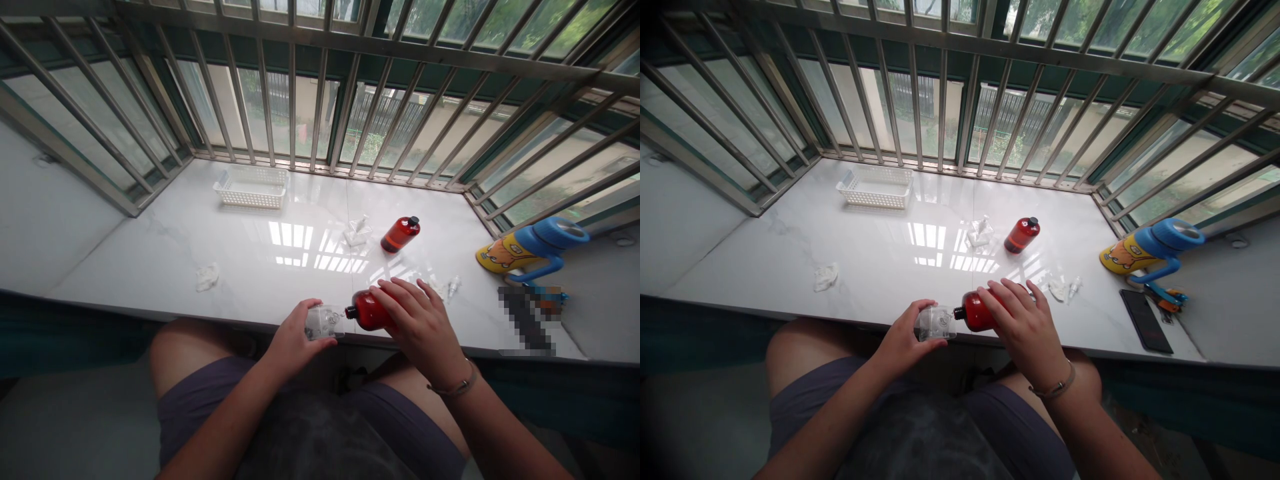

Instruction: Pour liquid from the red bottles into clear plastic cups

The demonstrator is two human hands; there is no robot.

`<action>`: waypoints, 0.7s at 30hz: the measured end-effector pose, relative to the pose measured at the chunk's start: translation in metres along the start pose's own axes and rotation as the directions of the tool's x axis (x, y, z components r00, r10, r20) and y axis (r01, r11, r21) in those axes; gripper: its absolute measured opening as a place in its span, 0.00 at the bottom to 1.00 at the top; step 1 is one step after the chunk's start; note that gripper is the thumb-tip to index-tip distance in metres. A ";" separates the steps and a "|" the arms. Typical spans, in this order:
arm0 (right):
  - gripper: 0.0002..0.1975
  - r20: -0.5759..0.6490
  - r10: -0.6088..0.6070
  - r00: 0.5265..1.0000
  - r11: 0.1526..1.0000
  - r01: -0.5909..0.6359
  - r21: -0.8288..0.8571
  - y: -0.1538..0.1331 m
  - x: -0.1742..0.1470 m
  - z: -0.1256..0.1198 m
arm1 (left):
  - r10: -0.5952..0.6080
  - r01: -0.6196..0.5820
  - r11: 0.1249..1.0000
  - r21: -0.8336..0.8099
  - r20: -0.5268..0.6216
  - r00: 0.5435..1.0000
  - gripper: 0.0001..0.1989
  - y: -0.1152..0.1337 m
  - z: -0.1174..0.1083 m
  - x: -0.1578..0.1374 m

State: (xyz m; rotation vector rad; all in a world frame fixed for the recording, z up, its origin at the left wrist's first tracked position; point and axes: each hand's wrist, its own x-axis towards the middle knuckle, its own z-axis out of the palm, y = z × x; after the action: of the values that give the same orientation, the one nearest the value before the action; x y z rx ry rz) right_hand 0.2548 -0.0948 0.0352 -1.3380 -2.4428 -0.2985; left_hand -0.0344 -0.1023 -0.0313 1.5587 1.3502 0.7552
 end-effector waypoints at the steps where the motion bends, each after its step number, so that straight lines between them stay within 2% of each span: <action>1: 0.26 0.002 0.001 1.000 1.000 -0.001 -0.002 0.000 0.000 0.000 | -0.001 0.001 1.000 0.001 0.002 1.000 0.36 0.000 0.000 0.000; 21: 0.28 0.010 -0.011 1.000 1.000 0.011 -0.025 0.003 -0.002 0.001 | 0.005 -0.005 1.000 0.018 -0.004 1.000 0.36 -0.004 0.000 0.000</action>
State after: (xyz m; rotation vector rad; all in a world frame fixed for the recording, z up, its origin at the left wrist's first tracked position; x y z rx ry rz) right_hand 0.2586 -0.0943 0.0336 -1.3397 -2.4629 -0.3273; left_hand -0.0357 -0.1020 -0.0348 1.5764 1.3603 0.7518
